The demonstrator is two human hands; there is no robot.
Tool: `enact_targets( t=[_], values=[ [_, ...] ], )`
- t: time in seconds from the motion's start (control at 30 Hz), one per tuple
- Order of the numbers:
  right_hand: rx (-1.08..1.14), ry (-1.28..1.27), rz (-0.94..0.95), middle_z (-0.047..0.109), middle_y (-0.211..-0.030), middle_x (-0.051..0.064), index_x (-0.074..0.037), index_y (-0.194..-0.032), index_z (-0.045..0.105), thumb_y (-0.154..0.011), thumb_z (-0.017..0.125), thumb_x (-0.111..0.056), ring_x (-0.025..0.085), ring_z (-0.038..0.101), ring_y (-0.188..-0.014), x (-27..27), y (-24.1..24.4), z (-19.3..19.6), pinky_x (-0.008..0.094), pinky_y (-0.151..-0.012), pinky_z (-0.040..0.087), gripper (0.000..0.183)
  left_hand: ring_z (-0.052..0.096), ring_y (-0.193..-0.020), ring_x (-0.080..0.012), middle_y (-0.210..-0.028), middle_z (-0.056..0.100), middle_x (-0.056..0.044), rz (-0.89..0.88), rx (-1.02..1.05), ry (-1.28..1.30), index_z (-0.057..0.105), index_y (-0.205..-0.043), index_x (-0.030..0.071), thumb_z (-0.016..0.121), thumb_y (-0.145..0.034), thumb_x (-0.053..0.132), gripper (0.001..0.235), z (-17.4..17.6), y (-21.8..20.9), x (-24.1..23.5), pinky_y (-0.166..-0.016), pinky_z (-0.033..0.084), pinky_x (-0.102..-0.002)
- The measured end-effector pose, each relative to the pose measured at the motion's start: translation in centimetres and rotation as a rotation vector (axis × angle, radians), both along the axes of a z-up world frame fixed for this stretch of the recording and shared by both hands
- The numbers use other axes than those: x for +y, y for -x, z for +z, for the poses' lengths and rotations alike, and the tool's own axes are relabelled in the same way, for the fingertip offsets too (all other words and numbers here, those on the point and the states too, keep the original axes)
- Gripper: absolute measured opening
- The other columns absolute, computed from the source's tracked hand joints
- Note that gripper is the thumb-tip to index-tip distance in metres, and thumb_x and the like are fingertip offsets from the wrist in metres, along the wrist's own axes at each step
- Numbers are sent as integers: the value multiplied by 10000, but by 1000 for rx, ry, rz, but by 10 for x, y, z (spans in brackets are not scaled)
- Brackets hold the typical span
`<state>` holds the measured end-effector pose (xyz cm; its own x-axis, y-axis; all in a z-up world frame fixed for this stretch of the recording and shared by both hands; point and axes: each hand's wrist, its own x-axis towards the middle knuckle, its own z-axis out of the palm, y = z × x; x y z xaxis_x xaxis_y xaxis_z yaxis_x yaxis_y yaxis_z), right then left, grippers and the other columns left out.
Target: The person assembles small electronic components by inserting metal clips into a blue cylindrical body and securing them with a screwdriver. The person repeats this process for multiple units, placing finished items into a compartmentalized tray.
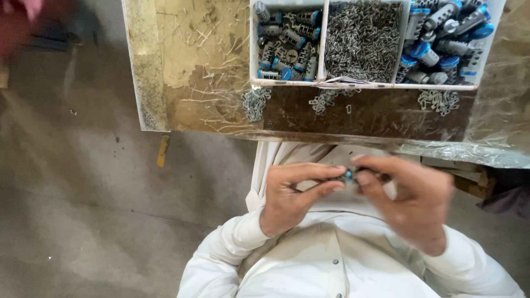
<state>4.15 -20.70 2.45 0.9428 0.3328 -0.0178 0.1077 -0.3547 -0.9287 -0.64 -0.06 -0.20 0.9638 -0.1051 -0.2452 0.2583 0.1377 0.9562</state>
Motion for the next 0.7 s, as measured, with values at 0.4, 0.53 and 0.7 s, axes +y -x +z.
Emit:
enact_targets(
  t=[0.4,0.53,0.7],
  values=[
    [351,258,775,852,-980,38,-127,-1108,839,-892,794,-269,141,777,-778,-6,-16,8,272,-708,586,262,738,-866,-155,-1096,774,-62,132,-614,-837,701,-1292,110,841,-952,223,384,42,-49,54,-756,588,-291],
    [105,55,324,785,-1086,93,-48,-1161,760,-953,725,-188,167,760,-879,-12,-21,13,282,-797,599,253,733,-975,-164,-1174,750,-39,153,-778,-1068,698,-1312,127,772,-1031,157,293,52,-95,66,-768,592,-264],
    [-267,-258,-226,702,-1218,162,50,-1228,662,-1029,640,-87,199,738,-1005,5,-3,21,294,-908,616,243,699,-875,-214,-957,713,-47,-87,-862,-1282,751,-1083,88,694,-952,66,145,52,-154,72,-669,552,-346]
  ],
)
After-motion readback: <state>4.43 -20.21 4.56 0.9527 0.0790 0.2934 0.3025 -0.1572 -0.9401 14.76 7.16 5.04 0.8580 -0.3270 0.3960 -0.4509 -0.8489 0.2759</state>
